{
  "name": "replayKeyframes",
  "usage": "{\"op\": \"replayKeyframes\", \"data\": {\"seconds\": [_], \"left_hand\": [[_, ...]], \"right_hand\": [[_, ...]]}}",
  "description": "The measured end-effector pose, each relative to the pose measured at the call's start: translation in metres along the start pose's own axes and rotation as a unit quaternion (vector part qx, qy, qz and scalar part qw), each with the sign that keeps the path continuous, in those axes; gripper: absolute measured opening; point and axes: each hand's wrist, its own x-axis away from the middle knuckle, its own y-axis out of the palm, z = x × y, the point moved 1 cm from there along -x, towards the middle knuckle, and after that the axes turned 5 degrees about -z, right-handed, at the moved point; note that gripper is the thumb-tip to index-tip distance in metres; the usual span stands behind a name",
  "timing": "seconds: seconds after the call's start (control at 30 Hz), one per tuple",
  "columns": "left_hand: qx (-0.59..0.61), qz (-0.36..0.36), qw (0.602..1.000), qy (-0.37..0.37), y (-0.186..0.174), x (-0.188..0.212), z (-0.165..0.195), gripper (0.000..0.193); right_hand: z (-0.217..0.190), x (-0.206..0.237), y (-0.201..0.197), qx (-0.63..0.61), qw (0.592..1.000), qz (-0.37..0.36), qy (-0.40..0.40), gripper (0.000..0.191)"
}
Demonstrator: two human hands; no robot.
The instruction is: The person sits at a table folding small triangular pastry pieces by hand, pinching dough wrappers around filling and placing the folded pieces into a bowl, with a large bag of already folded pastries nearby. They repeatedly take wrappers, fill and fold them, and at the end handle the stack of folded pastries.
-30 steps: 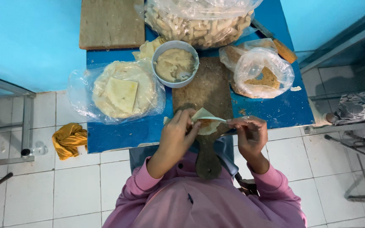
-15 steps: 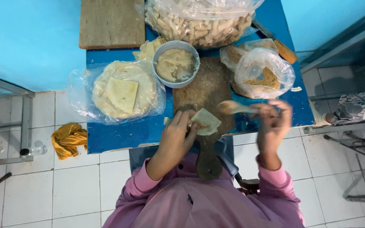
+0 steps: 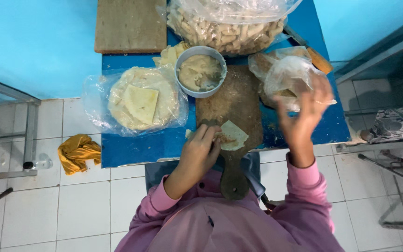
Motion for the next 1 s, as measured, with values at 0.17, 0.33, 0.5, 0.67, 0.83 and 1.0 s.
{"op": "replayKeyframes", "data": {"seconds": [0.17,0.33,0.5,0.67,0.83,1.0], "left_hand": [[-0.021,0.005,1.000,0.017,0.000,0.002,-0.002,0.025],[-0.012,0.006,1.000,0.008,0.002,0.002,-0.003,0.025],[0.003,0.003,1.000,0.020,0.000,0.003,-0.003,0.023],[-0.007,0.006,1.000,0.016,0.001,0.001,-0.002,0.023],[-0.015,0.007,1.000,0.021,0.001,0.001,-0.002,0.023],[-0.008,0.006,1.000,0.024,0.000,0.000,-0.001,0.024]], "right_hand": [[-0.043,-0.056,0.024,0.004,0.972,-0.101,-0.212,0.041],[-0.050,-0.089,0.049,0.038,0.956,-0.131,-0.259,0.026],[-0.044,-0.090,0.062,0.000,0.956,-0.138,-0.257,0.020],[-0.043,-0.087,0.064,-0.088,0.954,-0.156,-0.239,0.024],[-0.050,-0.080,0.062,-0.043,0.953,-0.142,-0.263,0.015],[-0.051,-0.079,0.064,-0.042,0.957,-0.132,-0.254,0.012]]}}
